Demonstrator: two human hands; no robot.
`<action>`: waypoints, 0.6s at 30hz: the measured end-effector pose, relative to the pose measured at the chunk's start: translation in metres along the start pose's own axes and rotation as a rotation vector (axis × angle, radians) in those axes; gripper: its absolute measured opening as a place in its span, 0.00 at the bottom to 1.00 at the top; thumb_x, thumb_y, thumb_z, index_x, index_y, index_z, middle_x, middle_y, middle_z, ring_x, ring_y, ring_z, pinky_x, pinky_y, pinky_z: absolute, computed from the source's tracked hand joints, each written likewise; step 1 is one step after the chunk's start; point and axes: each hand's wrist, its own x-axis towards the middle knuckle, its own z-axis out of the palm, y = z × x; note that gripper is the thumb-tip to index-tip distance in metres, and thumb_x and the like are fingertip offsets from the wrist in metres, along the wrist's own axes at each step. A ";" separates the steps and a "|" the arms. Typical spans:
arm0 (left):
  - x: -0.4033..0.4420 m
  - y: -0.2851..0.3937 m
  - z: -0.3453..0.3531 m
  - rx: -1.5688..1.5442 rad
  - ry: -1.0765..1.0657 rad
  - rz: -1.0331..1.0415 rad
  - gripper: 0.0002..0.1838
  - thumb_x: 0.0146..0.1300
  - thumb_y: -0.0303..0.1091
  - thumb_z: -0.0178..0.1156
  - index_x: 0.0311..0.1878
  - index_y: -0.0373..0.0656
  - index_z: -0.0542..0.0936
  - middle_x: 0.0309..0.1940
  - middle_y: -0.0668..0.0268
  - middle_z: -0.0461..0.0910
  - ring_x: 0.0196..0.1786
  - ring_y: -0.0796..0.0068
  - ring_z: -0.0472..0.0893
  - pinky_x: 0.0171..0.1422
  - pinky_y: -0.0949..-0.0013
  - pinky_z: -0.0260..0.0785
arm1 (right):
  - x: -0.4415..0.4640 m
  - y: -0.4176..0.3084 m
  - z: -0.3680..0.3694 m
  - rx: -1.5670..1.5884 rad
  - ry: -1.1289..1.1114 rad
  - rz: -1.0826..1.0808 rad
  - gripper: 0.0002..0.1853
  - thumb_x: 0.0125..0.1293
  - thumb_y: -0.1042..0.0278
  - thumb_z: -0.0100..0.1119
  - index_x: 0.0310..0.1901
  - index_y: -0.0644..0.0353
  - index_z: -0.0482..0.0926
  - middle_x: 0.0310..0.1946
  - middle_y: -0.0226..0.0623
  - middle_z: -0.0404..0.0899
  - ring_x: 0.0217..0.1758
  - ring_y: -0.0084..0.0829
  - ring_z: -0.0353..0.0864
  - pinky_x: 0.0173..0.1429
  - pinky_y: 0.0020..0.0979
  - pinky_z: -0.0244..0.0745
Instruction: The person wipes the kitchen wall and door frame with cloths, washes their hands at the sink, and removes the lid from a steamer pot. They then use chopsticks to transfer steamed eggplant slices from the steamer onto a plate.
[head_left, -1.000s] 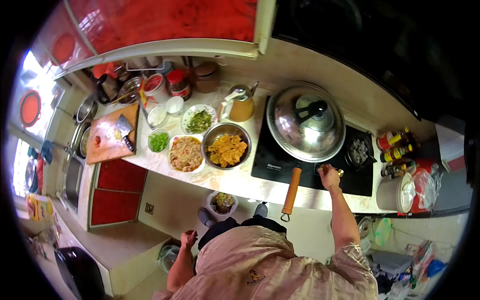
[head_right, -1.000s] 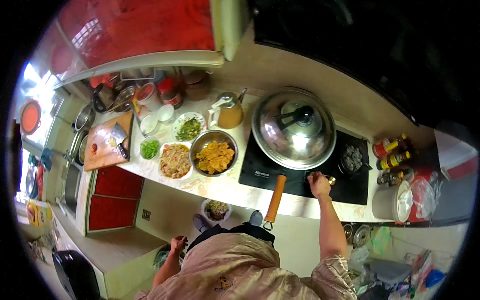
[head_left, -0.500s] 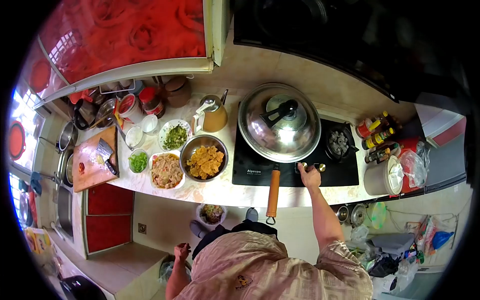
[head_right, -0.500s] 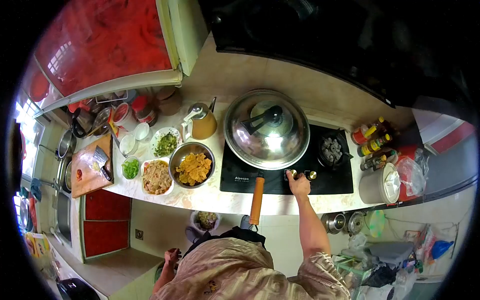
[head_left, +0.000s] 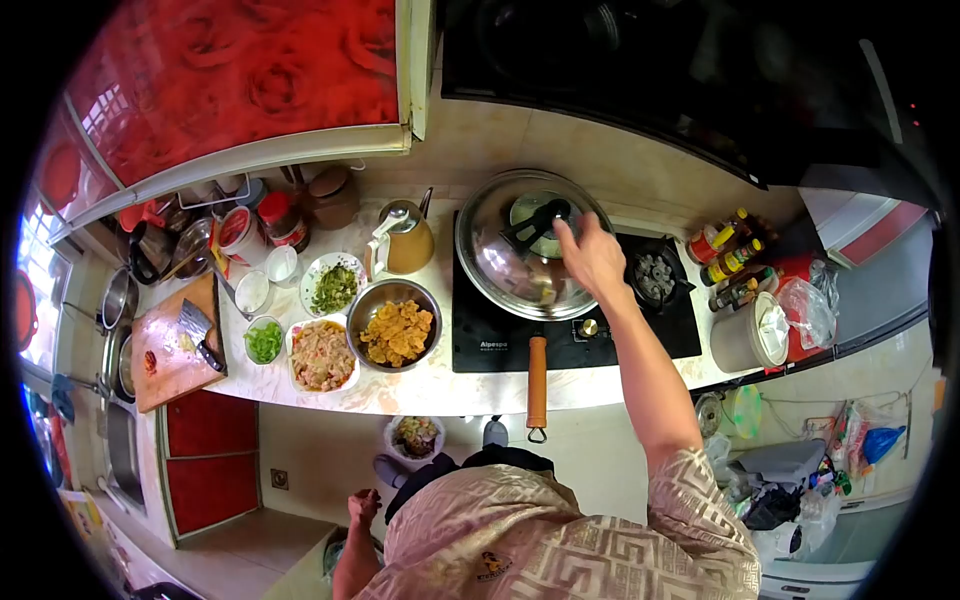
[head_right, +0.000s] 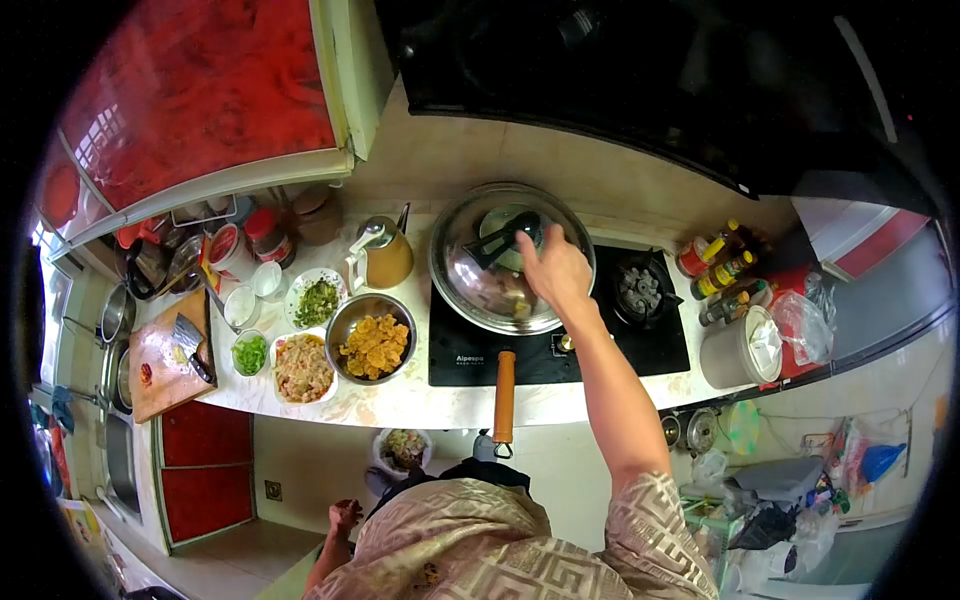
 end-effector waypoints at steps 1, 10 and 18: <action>0.001 0.003 0.000 0.016 0.015 0.022 0.12 0.67 0.33 0.61 0.39 0.30 0.83 0.27 0.60 0.82 0.25 0.71 0.80 0.28 0.68 0.73 | 0.009 -0.014 -0.002 -0.057 -0.042 -0.019 0.39 0.68 0.34 0.48 0.58 0.70 0.71 0.43 0.61 0.83 0.51 0.58 0.82 0.55 0.48 0.76; 0.010 -0.019 -0.016 0.132 -0.010 0.252 0.13 0.67 0.35 0.61 0.42 0.33 0.83 0.27 0.61 0.83 0.23 0.71 0.81 0.24 0.68 0.69 | 0.044 -0.072 0.005 -0.339 -0.384 0.046 0.49 0.61 0.28 0.55 0.64 0.73 0.66 0.58 0.55 0.78 0.64 0.46 0.78 0.65 0.40 0.72; -0.017 -0.068 -0.024 -0.112 0.024 -0.123 0.10 0.67 0.36 0.61 0.37 0.39 0.81 0.25 0.63 0.82 0.21 0.70 0.80 0.22 0.67 0.64 | 0.049 -0.050 0.000 -0.299 -0.395 0.034 0.34 0.57 0.48 0.61 0.57 0.71 0.73 0.42 0.46 0.85 0.32 0.37 0.87 0.37 0.34 0.83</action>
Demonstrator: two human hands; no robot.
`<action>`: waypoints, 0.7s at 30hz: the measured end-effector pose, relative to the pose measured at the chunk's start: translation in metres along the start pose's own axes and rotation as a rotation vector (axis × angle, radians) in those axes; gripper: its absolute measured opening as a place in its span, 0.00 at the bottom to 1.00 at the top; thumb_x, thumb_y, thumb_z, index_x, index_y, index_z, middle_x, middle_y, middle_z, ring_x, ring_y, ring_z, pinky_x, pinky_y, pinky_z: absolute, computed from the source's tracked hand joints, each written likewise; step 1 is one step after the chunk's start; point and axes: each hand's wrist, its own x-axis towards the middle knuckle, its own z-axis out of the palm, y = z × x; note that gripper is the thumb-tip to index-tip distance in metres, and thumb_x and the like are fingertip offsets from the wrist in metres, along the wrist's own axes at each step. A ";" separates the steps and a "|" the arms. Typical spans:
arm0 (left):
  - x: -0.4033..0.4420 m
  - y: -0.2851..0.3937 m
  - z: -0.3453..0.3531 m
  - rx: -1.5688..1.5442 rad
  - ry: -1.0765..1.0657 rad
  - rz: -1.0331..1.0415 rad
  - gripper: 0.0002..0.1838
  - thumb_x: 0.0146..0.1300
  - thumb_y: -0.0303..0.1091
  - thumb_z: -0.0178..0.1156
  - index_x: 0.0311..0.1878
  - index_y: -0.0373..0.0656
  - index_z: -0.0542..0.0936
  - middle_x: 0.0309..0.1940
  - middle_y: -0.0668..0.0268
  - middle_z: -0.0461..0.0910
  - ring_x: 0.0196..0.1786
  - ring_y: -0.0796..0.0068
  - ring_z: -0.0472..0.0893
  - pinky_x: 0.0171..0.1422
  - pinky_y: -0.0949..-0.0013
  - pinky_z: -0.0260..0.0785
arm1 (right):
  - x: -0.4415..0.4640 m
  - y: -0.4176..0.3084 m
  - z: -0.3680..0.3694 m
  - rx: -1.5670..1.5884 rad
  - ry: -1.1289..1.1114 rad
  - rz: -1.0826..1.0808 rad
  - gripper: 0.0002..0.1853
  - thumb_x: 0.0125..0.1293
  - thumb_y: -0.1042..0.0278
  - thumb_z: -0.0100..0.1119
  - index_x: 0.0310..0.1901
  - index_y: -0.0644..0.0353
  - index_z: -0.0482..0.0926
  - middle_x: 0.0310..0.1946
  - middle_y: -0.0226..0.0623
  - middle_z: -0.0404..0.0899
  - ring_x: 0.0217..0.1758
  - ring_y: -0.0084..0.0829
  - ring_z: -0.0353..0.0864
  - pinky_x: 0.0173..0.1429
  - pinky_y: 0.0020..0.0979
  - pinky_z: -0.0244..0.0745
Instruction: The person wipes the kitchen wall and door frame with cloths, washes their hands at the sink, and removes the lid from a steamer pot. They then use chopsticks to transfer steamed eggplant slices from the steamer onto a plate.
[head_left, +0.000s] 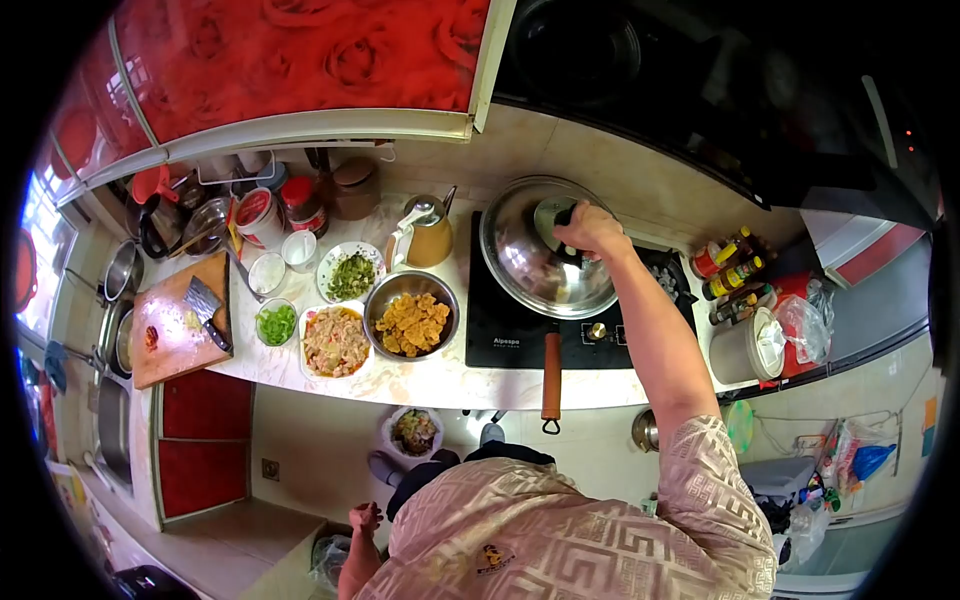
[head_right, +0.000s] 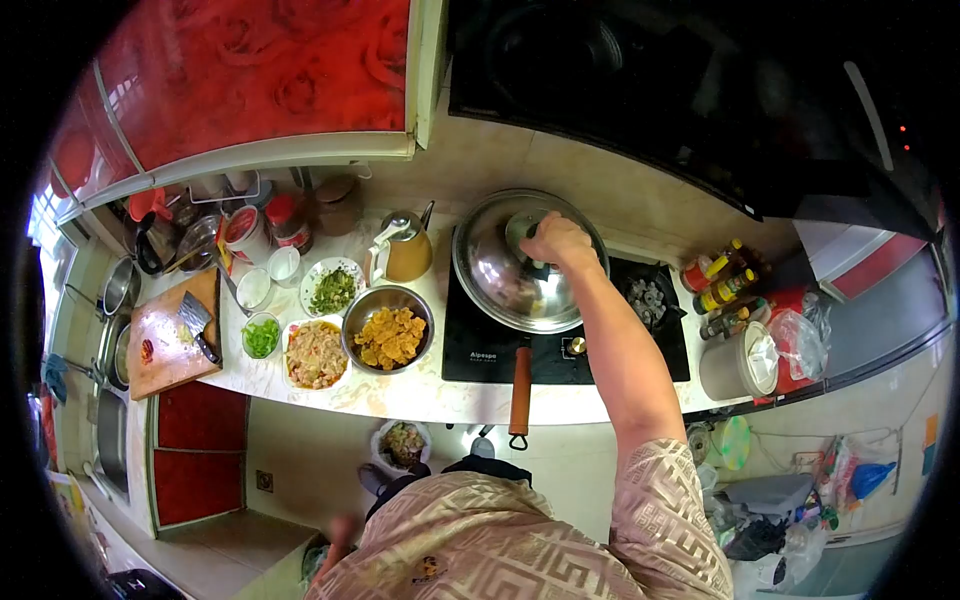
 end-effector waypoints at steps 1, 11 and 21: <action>0.002 -0.006 0.002 0.051 0.068 -0.091 0.10 0.67 0.37 0.61 0.37 0.40 0.80 0.25 0.63 0.82 0.21 0.70 0.80 0.22 0.66 0.64 | 0.003 0.006 0.004 -0.040 0.031 0.002 0.34 0.57 0.49 0.61 0.56 0.71 0.73 0.43 0.47 0.84 0.32 0.39 0.87 0.37 0.34 0.83; 0.023 0.020 0.008 0.182 -0.038 0.295 0.10 0.67 0.36 0.61 0.39 0.38 0.81 0.27 0.63 0.82 0.23 0.70 0.80 0.23 0.68 0.66 | -0.003 0.042 0.023 0.159 0.233 0.025 0.27 0.58 0.51 0.66 0.48 0.69 0.82 0.50 0.59 0.81 0.55 0.51 0.82 0.60 0.44 0.77; 0.026 0.064 0.016 -0.017 -0.114 0.101 0.09 0.67 0.34 0.61 0.39 0.37 0.80 0.27 0.62 0.82 0.21 0.71 0.79 0.21 0.70 0.66 | -0.019 0.099 -0.048 0.423 0.307 -0.040 0.24 0.56 0.53 0.65 0.42 0.70 0.84 0.39 0.56 0.85 0.46 0.51 0.85 0.53 0.43 0.80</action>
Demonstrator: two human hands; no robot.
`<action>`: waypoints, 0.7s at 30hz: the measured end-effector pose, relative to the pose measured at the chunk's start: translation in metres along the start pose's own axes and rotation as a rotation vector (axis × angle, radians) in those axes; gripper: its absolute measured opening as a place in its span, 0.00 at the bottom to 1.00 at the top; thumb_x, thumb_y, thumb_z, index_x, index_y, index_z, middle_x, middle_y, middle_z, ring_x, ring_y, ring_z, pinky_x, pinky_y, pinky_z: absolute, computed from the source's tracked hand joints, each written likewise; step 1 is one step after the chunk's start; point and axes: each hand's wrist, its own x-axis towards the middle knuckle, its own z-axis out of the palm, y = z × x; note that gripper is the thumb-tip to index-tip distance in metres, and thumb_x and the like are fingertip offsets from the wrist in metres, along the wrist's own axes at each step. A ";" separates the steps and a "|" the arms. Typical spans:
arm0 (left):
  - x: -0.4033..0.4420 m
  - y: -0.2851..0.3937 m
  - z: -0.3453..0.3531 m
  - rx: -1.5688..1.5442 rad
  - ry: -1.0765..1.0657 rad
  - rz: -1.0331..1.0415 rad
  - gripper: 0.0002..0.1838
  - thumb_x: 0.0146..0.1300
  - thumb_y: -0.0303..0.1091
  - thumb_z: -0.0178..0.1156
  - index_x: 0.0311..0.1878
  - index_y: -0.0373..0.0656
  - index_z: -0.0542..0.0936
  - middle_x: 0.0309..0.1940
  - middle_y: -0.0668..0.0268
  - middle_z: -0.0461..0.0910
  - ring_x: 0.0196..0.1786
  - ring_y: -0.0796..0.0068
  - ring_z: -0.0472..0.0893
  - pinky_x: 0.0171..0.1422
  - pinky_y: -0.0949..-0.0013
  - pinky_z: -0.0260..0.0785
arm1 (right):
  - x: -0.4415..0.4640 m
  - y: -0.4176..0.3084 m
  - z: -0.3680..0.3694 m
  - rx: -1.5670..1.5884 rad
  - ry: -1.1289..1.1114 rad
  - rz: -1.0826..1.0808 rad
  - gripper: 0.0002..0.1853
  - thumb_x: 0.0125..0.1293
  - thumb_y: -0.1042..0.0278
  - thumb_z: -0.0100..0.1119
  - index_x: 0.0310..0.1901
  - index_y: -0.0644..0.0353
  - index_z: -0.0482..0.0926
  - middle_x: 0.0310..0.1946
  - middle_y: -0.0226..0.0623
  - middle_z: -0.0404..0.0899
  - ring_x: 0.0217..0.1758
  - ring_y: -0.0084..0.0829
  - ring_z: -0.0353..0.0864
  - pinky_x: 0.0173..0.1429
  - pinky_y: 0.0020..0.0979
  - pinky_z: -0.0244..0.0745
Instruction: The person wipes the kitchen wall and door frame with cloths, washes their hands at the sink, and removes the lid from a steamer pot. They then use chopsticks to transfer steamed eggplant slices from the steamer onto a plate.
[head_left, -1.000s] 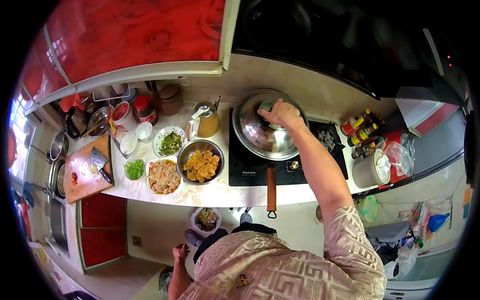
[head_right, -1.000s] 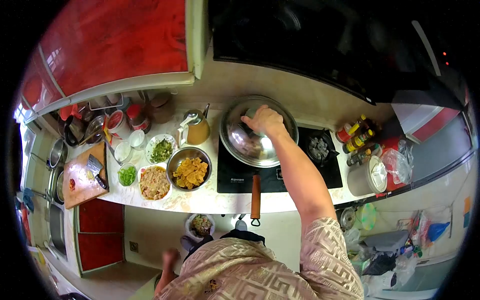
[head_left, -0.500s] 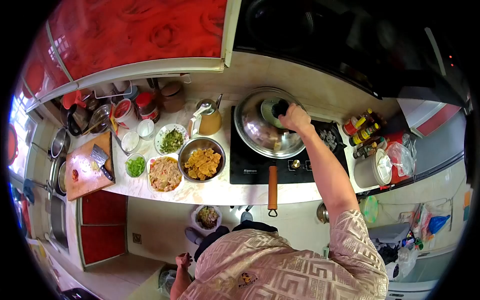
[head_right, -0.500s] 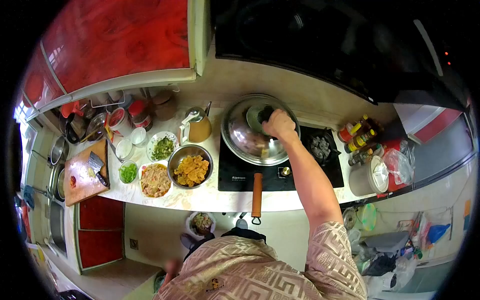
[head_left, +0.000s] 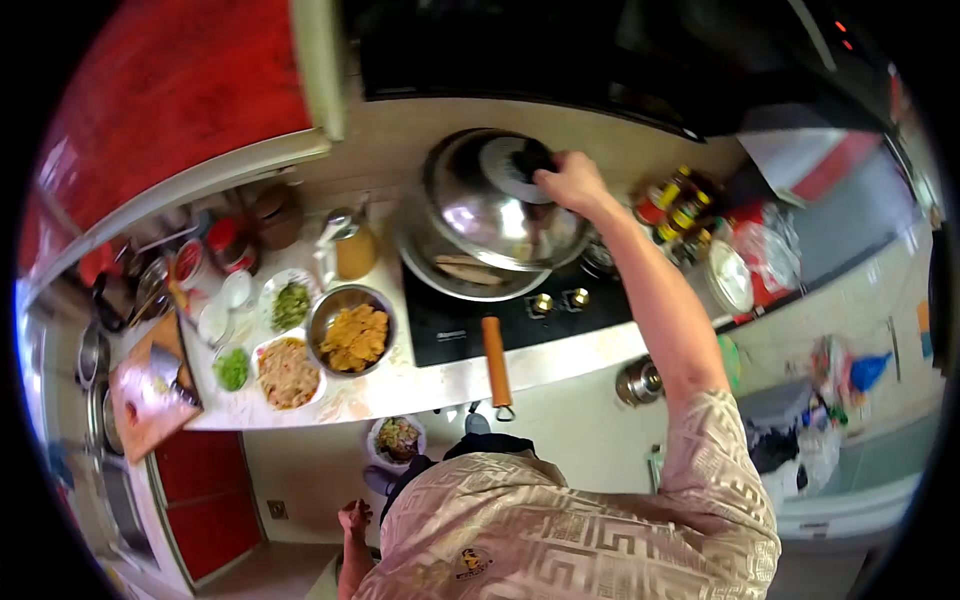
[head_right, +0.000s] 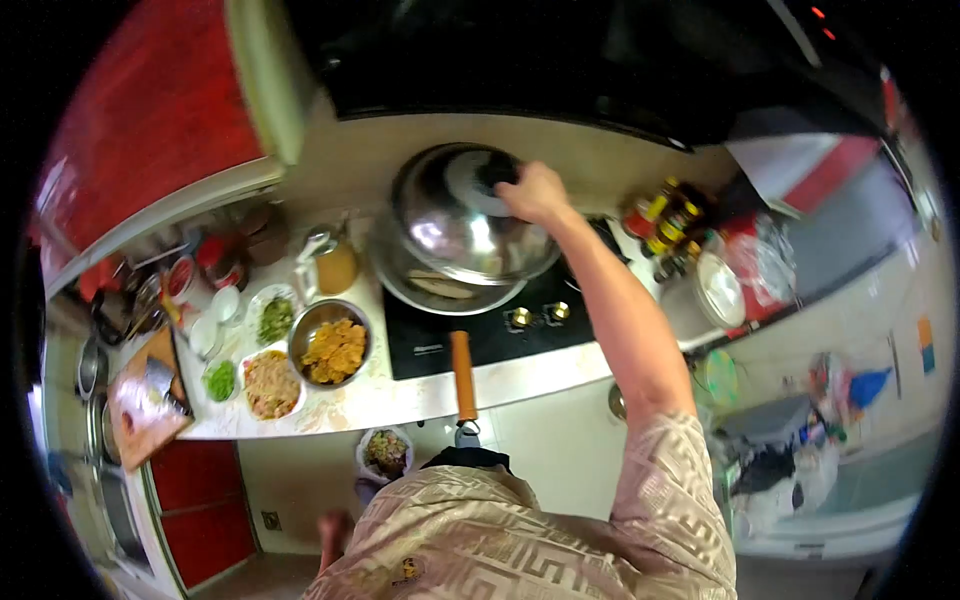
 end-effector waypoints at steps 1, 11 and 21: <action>0.011 -0.019 -0.004 0.027 0.001 -0.020 0.09 0.66 0.34 0.61 0.39 0.37 0.80 0.27 0.62 0.82 0.21 0.70 0.79 0.20 0.69 0.66 | -0.009 0.003 -0.001 0.031 -0.047 0.019 0.23 0.56 0.53 0.65 0.41 0.70 0.84 0.37 0.56 0.85 0.45 0.51 0.86 0.52 0.43 0.80; 0.030 0.007 -0.014 0.267 -0.039 -0.110 0.11 0.67 0.38 0.58 0.42 0.39 0.78 0.32 0.61 0.82 0.25 0.63 0.80 0.25 0.64 0.66 | -0.040 0.012 0.011 0.037 0.053 -0.016 0.26 0.54 0.56 0.62 0.46 0.73 0.82 0.39 0.60 0.83 0.49 0.54 0.83 0.57 0.44 0.77; 0.046 0.037 -0.008 0.253 0.049 -0.076 0.10 0.66 0.37 0.62 0.39 0.39 0.78 0.28 0.58 0.82 0.20 0.62 0.80 0.20 0.63 0.67 | -0.039 0.049 0.003 0.028 0.161 -0.051 0.24 0.54 0.58 0.62 0.45 0.71 0.83 0.38 0.58 0.84 0.47 0.52 0.84 0.55 0.44 0.77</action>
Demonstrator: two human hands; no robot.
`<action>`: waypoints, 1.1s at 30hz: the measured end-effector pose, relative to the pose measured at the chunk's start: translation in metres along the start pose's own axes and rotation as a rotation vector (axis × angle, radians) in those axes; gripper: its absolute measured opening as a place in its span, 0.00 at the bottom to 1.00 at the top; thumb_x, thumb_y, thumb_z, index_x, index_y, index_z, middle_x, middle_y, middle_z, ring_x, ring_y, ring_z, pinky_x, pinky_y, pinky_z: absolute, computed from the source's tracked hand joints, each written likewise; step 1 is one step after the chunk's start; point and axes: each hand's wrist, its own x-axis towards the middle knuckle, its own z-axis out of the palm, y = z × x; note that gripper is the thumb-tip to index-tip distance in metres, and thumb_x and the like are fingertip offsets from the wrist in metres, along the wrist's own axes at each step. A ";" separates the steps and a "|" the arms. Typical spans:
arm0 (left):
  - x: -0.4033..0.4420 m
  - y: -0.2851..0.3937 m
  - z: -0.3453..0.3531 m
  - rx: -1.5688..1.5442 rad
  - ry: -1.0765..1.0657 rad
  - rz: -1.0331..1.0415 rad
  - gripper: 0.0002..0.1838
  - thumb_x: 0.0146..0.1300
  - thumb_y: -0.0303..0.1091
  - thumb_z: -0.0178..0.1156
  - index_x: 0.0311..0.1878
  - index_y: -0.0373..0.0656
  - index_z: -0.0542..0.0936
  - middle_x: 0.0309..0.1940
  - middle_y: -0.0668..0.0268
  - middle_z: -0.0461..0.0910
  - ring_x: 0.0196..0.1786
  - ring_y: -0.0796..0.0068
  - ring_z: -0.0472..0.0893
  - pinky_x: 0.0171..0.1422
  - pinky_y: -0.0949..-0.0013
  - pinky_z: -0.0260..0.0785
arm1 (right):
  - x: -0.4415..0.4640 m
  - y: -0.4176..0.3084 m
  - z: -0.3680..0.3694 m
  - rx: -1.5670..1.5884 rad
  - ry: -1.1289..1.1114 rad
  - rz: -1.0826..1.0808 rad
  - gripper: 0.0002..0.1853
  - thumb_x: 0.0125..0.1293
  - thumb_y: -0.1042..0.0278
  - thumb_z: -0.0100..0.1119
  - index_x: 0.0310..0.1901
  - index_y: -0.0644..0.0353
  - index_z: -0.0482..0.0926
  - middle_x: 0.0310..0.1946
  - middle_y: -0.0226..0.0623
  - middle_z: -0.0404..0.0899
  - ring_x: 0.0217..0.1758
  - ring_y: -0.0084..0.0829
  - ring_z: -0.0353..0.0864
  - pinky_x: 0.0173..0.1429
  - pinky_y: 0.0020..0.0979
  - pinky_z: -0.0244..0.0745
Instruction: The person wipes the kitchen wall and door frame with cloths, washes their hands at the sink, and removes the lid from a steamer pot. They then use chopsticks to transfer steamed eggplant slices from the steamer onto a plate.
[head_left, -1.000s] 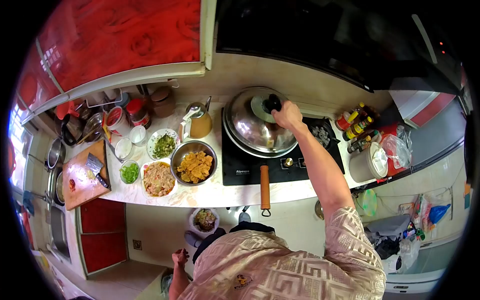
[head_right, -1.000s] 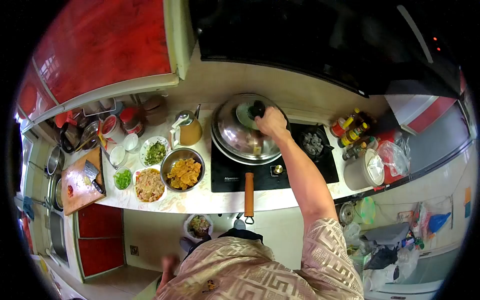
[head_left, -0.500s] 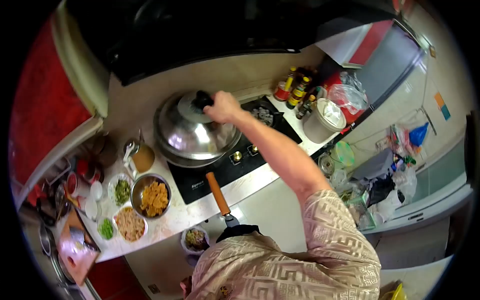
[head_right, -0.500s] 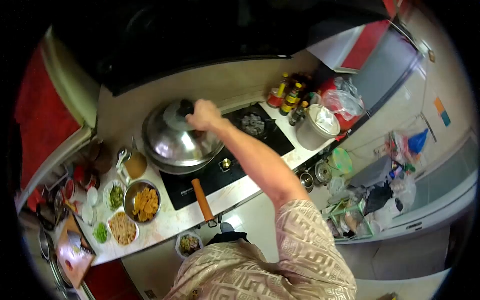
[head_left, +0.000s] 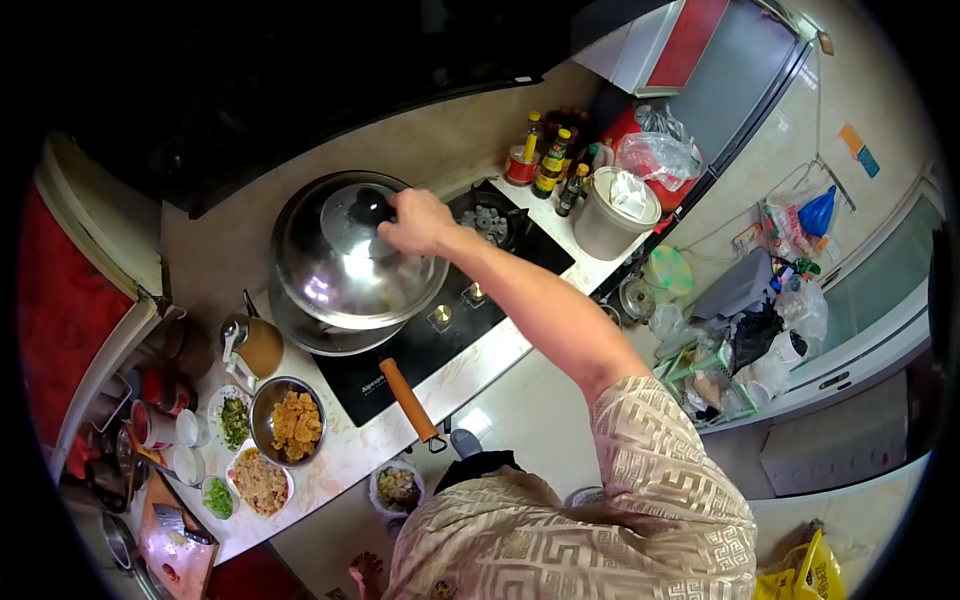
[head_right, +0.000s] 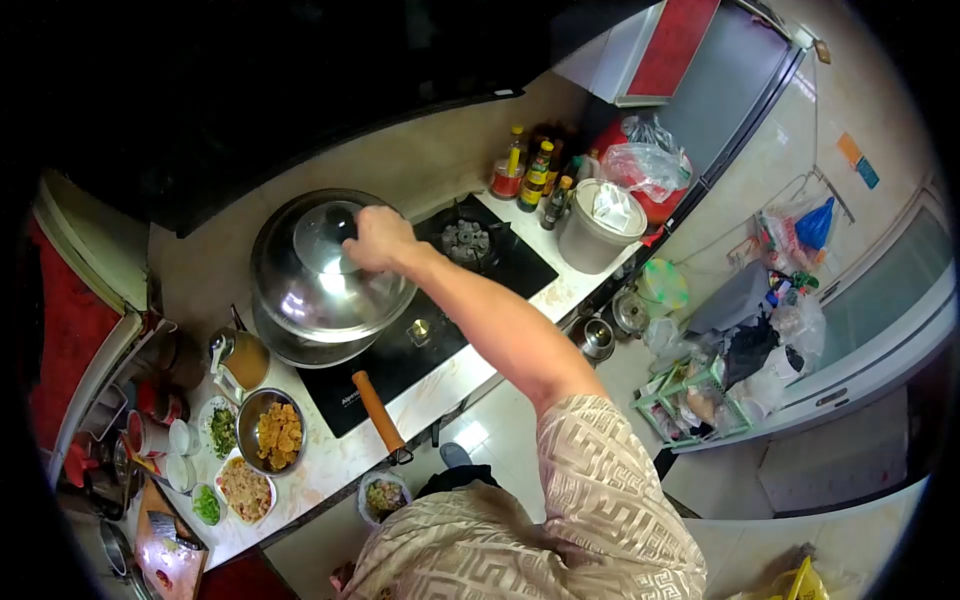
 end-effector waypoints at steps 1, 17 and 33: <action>-0.002 0.000 0.005 -0.002 -0.006 0.000 0.11 0.67 0.38 0.62 0.40 0.39 0.79 0.28 0.58 0.82 0.20 0.62 0.80 0.20 0.63 0.67 | 0.001 0.001 -0.005 0.008 0.012 0.020 0.23 0.54 0.58 0.62 0.45 0.71 0.83 0.38 0.58 0.84 0.46 0.52 0.84 0.55 0.43 0.78; -0.046 -0.020 0.004 0.135 -0.057 -0.011 0.12 0.69 0.38 0.58 0.43 0.38 0.80 0.29 0.60 0.82 0.21 0.70 0.77 0.20 0.67 0.65 | -0.063 0.223 -0.153 0.270 0.206 0.506 0.14 0.59 0.61 0.64 0.34 0.67 0.85 0.18 0.28 0.73 0.21 0.19 0.66 0.25 0.29 0.59; -0.052 0.049 0.038 0.122 -0.020 0.074 0.13 0.69 0.38 0.61 0.47 0.36 0.80 0.30 0.60 0.83 0.23 0.71 0.80 0.21 0.70 0.68 | -0.138 0.243 -0.151 0.854 0.239 0.679 0.11 0.68 0.62 0.60 0.29 0.55 0.74 0.18 0.22 0.68 0.15 0.16 0.62 0.16 0.21 0.54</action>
